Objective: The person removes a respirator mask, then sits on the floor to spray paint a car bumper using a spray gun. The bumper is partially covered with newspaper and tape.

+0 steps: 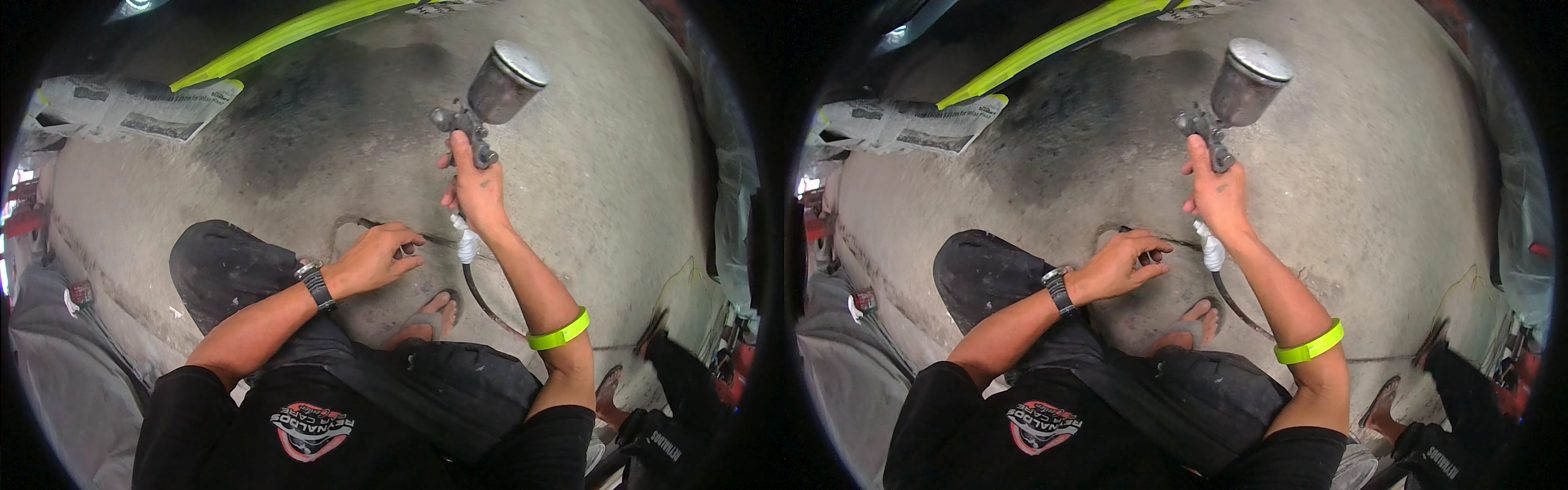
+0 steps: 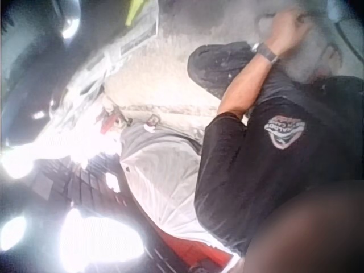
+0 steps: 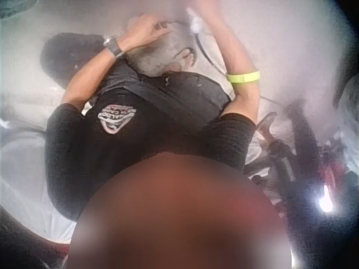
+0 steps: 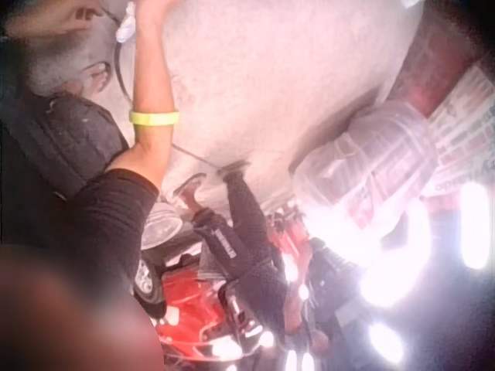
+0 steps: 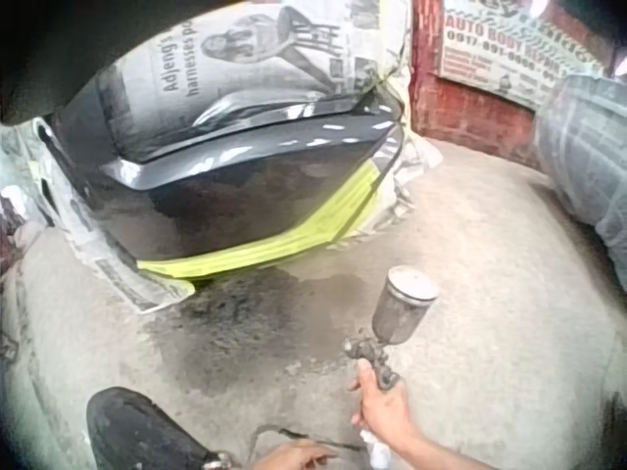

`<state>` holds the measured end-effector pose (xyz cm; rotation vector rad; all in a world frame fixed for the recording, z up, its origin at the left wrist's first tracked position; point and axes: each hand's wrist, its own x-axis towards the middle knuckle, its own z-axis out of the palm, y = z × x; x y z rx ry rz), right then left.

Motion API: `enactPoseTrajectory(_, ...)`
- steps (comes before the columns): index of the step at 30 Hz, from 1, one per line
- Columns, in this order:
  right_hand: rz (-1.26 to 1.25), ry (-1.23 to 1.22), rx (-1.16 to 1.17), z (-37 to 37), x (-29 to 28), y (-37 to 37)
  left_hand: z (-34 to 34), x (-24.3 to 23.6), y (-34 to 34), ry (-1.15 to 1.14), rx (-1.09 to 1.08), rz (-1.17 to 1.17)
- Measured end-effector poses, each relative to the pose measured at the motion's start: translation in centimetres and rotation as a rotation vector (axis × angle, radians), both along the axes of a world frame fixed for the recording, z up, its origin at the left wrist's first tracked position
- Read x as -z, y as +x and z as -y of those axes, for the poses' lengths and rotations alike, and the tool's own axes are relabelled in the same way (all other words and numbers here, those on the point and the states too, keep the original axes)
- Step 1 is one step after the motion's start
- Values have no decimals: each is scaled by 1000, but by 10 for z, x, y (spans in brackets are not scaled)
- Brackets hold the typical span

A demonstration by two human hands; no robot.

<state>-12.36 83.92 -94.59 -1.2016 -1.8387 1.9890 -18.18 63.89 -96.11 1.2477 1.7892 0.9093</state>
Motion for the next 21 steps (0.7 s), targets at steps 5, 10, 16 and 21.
enactPoseTrajectory(5,-13,-50,-135,23,-9,4,-2,-1,1,-22,3,-16)
enactPoseTrajectory(10,-22,-22,-222,21,-12,1,-2,1,-2,-2,-57,7)
enactPoseTrajectory(16,82,21,-85,6,-1,2,-5,0,-5,32,-66,-33)
enactPoseTrajectory(21,46,-7,-93,12,-5,2,-10,-3,-8,27,-85,-31)
